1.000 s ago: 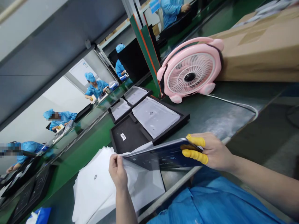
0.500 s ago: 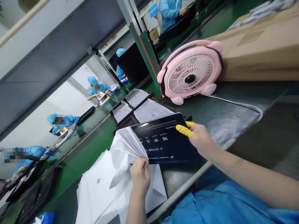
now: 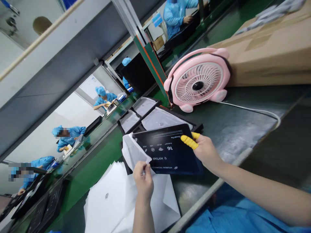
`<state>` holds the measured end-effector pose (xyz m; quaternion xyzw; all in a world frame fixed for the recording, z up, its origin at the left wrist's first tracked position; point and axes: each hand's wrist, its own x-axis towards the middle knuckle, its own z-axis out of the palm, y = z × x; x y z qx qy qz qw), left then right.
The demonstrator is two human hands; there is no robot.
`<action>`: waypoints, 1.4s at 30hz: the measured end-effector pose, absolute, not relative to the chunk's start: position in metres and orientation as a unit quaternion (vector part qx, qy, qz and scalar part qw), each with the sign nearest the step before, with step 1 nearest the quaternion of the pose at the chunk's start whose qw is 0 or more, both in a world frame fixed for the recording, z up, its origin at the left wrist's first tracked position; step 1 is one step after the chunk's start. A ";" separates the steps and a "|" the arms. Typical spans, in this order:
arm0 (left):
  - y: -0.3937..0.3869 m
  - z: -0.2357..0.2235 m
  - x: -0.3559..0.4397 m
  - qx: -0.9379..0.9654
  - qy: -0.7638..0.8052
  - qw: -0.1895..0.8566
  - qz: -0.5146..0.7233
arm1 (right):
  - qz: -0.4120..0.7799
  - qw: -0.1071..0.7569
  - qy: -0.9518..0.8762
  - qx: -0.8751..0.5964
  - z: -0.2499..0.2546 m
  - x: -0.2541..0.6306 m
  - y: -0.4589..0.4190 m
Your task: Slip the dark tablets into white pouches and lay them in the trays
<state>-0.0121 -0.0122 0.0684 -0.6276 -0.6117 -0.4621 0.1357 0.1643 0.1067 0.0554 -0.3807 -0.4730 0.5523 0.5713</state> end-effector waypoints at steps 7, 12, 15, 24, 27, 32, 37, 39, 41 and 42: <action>-0.009 0.084 -0.041 -0.461 -0.607 0.077 -0.643 | 0.514 0.567 -0.569 -0.301 0.065 0.175 0.098; -0.008 0.103 -0.059 -0.420 -0.589 0.111 -0.682 | 0.473 0.558 -0.629 -0.263 0.069 0.181 0.097; -0.007 0.114 -0.046 -0.507 -0.606 0.117 -0.602 | 0.459 0.545 -0.661 -0.234 0.069 0.178 0.092; -0.030 0.065 0.028 -0.773 -0.531 0.247 -0.243 | 0.576 0.546 -0.485 -0.368 0.043 0.159 0.117; -0.027 0.059 0.034 -0.795 -0.508 0.229 -0.238 | 0.593 0.559 -0.433 -0.385 0.036 0.147 0.120; 0.003 0.093 0.038 -0.751 -0.550 0.171 -0.323 | 0.630 0.547 -0.466 -0.296 0.043 0.116 0.095; 0.002 0.105 0.046 -0.725 -0.606 0.062 -0.322 | 0.694 0.450 -0.504 -0.248 0.053 0.093 0.080; -0.017 0.097 0.041 -0.739 -0.610 0.018 -0.284 | 0.692 0.430 -0.515 -0.266 0.060 0.090 0.084; -0.038 0.085 0.028 -0.729 -0.625 0.019 -0.278 | 0.675 0.415 -0.537 -0.289 0.070 0.089 0.091; -0.047 0.078 0.019 -0.721 -0.632 0.050 -0.280 | 0.670 0.399 -0.548 -0.302 0.076 0.090 0.095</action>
